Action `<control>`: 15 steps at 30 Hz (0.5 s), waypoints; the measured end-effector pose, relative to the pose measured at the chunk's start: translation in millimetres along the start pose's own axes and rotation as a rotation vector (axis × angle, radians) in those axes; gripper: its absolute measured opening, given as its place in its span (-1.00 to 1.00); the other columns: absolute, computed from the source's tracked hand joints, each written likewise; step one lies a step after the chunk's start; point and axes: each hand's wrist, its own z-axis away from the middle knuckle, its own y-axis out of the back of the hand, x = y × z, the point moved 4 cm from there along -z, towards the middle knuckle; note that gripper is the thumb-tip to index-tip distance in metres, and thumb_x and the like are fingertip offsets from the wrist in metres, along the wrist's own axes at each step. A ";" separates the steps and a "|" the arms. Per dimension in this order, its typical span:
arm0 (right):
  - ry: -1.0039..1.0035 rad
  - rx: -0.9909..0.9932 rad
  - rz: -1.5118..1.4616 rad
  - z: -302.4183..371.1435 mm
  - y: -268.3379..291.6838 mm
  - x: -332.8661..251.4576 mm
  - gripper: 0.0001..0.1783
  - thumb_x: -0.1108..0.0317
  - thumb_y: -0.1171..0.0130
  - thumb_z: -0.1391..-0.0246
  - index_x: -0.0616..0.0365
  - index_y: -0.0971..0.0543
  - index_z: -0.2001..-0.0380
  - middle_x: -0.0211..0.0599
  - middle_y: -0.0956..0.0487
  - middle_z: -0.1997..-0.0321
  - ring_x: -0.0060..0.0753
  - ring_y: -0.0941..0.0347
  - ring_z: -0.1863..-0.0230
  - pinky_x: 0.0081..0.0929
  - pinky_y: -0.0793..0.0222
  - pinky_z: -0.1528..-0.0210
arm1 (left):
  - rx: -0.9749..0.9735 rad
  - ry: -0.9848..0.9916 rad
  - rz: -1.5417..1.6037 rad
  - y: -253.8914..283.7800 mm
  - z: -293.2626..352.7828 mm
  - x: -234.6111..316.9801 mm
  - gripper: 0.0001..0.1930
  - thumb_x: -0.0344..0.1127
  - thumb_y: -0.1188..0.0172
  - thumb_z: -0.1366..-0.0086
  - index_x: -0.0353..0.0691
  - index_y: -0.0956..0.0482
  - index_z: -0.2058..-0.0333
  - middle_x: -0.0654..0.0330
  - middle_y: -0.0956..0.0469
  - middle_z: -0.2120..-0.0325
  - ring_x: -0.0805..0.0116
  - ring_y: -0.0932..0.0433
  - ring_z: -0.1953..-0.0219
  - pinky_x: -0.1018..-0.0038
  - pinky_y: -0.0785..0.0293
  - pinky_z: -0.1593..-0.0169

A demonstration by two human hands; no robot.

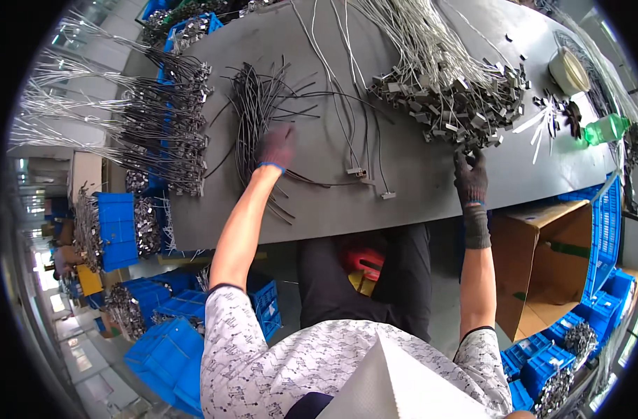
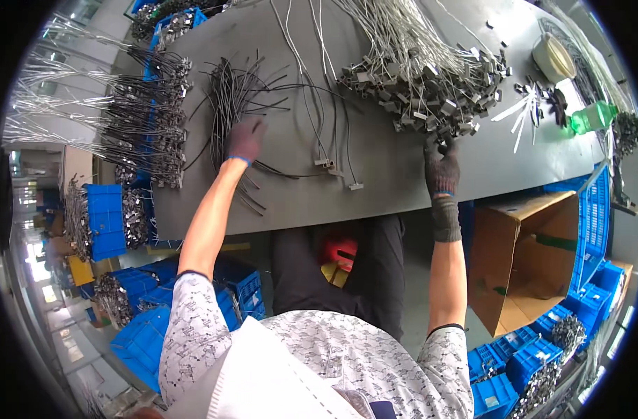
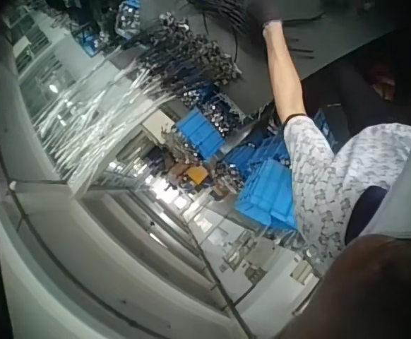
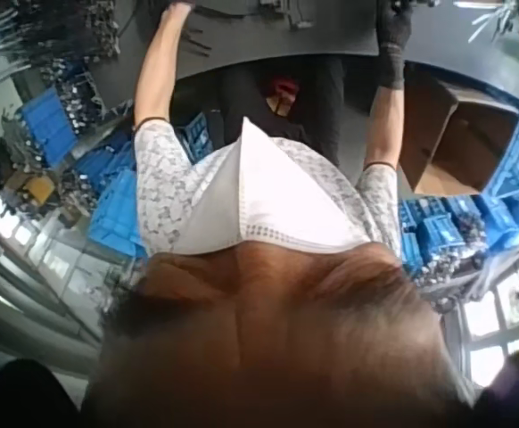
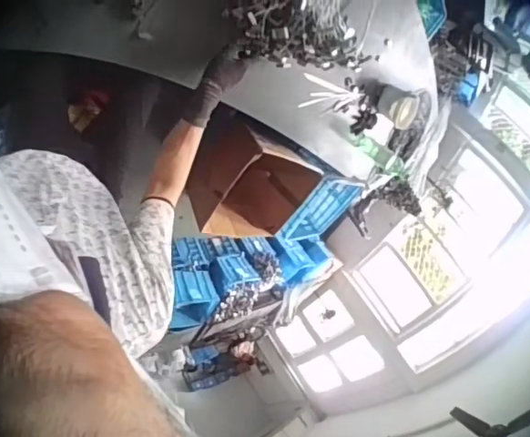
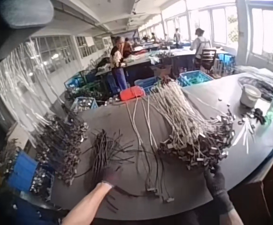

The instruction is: Sorting, bundling, and organizing electrical wire sets at a manual assembly station.

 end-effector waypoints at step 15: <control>-0.042 -0.065 0.146 16.9 -4.5 -24.9 -0.54 -0.03 -0.24 -0.11 0.18 -0.63 0.19 -0.05 -0.68 0.23 -0.02 -0.63 0.18 -0.17 -0.49 0.08 | 0.109 0.049 0.045 -34.4 -36.7 -35.6 -0.67 -0.06 -0.10 -0.32 -0.20 -0.62 0.20 -0.08 -0.63 0.29 -0.15 -0.60 0.14 0.08 -0.51 0.10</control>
